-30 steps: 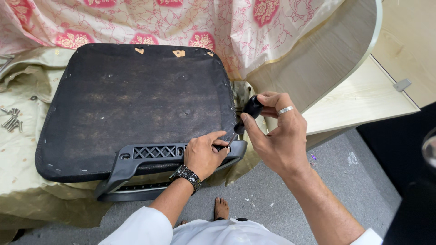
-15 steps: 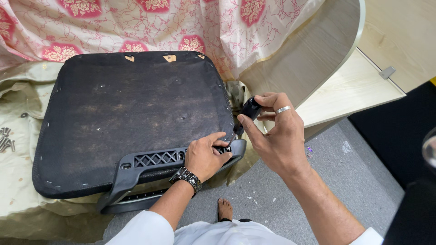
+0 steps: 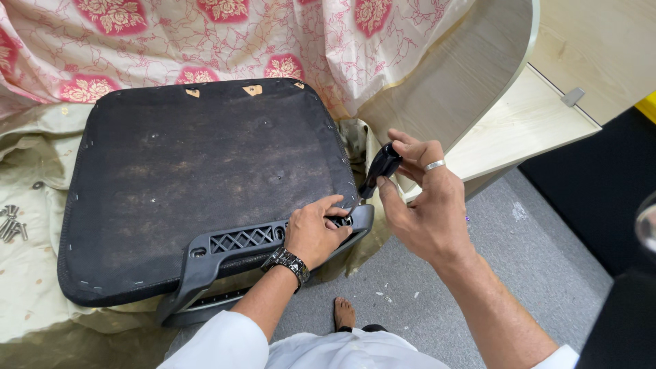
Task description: The person attaches a plastic frame to the underside of a chair seat using a screwdriver and screws. They align the frame, insert screws, and tighten them to secure the frame to the seat.
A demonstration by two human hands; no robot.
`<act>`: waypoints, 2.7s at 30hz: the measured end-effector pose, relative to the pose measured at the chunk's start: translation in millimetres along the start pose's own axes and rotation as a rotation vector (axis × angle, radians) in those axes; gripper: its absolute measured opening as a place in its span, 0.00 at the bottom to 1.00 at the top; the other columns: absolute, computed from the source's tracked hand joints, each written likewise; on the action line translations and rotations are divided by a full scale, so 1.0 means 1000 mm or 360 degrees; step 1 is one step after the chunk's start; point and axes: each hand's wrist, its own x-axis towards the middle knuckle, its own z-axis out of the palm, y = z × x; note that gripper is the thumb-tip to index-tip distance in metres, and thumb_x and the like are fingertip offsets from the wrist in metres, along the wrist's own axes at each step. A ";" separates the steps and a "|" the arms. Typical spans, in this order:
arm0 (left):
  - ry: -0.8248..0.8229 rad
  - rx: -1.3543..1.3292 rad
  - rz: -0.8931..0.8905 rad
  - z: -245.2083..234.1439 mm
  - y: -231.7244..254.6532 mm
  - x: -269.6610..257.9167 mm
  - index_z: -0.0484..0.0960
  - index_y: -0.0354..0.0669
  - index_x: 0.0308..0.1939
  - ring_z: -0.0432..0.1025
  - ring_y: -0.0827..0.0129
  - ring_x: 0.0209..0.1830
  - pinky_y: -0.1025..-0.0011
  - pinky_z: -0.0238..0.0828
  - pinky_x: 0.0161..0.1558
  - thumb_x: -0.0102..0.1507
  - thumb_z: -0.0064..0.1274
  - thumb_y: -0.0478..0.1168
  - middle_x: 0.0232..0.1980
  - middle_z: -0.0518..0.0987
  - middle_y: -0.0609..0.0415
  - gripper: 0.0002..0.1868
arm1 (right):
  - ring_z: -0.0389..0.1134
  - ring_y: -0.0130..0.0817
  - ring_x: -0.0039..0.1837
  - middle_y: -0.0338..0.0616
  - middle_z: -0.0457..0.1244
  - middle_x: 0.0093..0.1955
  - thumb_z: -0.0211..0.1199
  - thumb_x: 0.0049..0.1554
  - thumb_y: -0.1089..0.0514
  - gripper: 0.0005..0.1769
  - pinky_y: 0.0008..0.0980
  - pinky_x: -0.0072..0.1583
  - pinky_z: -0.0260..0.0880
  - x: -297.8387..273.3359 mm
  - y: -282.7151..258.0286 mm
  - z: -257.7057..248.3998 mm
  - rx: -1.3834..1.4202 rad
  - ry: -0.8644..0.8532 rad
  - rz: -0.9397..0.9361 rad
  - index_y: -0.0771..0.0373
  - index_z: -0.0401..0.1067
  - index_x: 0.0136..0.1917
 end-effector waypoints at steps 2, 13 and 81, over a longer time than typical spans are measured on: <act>0.0011 0.0009 -0.0013 0.001 0.001 -0.001 0.78 0.49 0.63 0.82 0.76 0.38 0.73 0.78 0.48 0.52 0.66 0.40 0.51 0.87 0.64 0.33 | 0.71 0.36 0.66 0.51 0.64 0.66 0.63 0.56 0.68 0.20 0.29 0.43 0.78 0.000 0.000 0.000 0.0014 -0.0032 0.0000 0.65 0.61 0.59; 0.0013 0.0067 -0.0107 0.000 0.008 -0.003 0.77 0.52 0.64 0.81 0.77 0.39 0.71 0.78 0.49 0.54 0.65 0.39 0.51 0.86 0.67 0.33 | 0.74 0.36 0.60 0.52 0.67 0.60 0.72 0.54 0.65 0.22 0.33 0.58 0.77 0.008 0.004 0.002 -0.0156 -0.0034 -0.0076 0.65 0.62 0.56; 0.0400 0.0200 -0.0372 0.029 0.038 -0.002 0.81 0.57 0.61 0.81 0.70 0.34 0.68 0.78 0.43 0.53 0.66 0.45 0.46 0.87 0.65 0.31 | 0.73 0.32 0.61 0.50 0.68 0.63 0.69 0.55 0.66 0.17 0.30 0.55 0.79 0.024 0.046 -0.022 0.0331 -0.0280 -0.0350 0.66 0.65 0.54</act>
